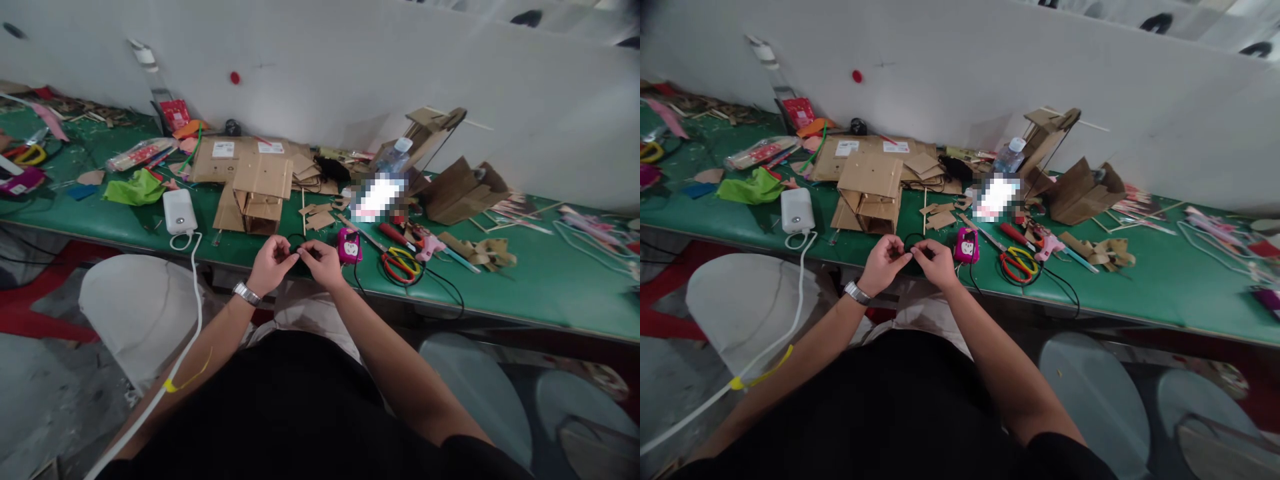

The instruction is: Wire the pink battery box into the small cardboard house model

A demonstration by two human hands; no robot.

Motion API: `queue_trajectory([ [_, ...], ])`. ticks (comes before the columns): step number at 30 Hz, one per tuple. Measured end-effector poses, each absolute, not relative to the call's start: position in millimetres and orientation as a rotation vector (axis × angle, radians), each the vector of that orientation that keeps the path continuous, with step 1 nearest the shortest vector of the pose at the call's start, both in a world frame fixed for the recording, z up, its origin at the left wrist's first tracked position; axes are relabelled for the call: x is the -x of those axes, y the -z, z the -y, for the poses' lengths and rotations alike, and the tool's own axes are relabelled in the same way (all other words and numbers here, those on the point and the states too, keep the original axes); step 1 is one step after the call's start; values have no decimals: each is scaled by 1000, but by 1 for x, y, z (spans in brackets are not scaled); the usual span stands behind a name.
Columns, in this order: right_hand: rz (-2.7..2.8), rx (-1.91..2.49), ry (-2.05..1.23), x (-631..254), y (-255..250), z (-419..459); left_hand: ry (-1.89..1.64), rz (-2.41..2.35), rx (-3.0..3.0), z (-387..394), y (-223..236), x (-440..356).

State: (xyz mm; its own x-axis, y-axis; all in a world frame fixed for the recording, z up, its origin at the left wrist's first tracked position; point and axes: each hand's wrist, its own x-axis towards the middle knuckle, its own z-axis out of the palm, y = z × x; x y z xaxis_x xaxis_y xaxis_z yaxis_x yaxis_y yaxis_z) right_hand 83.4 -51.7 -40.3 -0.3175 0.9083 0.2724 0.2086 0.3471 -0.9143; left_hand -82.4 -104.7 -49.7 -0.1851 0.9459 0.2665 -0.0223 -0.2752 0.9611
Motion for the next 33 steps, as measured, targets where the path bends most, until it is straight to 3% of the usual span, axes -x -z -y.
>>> queue_trajectory([
  [33,1615,948,-940,-85,36,56,-1362,-1029,-1085,104,43,85],
])
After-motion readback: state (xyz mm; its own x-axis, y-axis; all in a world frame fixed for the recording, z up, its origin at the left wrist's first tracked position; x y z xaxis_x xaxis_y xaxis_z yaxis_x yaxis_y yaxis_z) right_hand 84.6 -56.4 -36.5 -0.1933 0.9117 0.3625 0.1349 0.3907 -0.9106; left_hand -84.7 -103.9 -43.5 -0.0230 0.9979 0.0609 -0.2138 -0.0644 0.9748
